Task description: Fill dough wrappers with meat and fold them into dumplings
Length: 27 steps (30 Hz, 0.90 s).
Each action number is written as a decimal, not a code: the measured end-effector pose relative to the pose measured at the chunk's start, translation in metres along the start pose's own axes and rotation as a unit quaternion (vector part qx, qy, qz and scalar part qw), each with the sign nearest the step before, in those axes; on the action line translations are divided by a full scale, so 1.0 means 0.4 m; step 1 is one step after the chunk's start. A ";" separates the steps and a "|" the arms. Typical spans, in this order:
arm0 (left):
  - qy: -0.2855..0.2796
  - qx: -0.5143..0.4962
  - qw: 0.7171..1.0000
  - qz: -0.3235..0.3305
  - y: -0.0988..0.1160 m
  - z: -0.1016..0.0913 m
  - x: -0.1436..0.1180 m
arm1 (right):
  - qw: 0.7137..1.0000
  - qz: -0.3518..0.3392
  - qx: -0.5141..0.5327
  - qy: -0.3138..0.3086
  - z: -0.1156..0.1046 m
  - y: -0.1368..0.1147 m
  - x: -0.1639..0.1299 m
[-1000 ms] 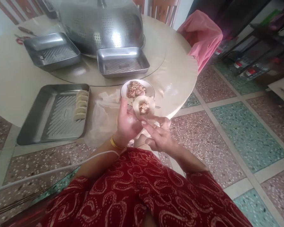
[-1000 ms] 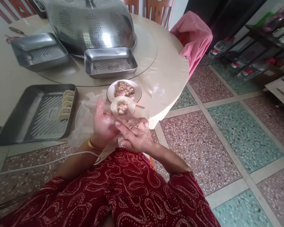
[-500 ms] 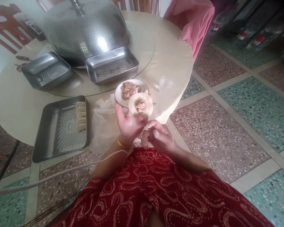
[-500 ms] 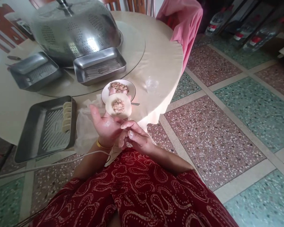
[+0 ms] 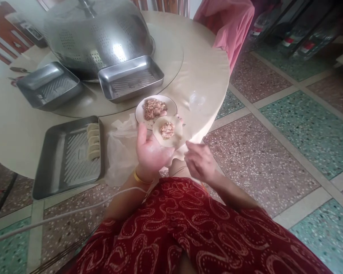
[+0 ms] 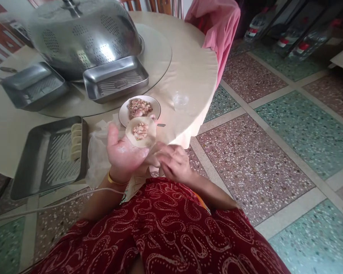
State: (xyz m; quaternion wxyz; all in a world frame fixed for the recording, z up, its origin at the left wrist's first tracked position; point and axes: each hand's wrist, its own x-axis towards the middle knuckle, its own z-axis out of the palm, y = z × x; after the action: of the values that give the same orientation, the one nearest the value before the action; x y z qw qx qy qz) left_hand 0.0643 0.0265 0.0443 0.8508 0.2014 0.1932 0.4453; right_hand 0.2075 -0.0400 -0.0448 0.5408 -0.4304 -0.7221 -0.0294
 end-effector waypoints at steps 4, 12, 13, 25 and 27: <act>0.000 0.044 0.998 -0.035 -0.009 0.005 -0.012 | 0.987 -0.057 -0.146 0.046 0.003 0.058 0.035; -0.024 0.078 0.995 -0.056 -0.009 0.010 -0.024 | 0.984 -0.089 -0.151 0.040 -0.003 0.073 0.054; -0.027 0.077 0.995 -0.059 -0.008 0.010 -0.024 | 0.982 -0.092 -0.159 0.040 -0.003 0.075 0.054; -0.041 0.068 0.994 -0.070 -0.002 0.019 -0.037 | 0.965 -0.138 -0.200 0.102 0.012 0.087 0.090; -0.042 0.076 0.993 -0.076 -0.004 0.016 -0.035 | 0.958 -0.154 -0.214 0.112 0.014 0.086 0.095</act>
State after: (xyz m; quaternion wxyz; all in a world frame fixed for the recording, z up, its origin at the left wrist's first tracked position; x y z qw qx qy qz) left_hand 0.0612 0.0128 0.0508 0.8716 0.2689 0.2054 0.3546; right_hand 0.2238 0.0067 -0.0312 0.5026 -0.4136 -0.6910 -0.3145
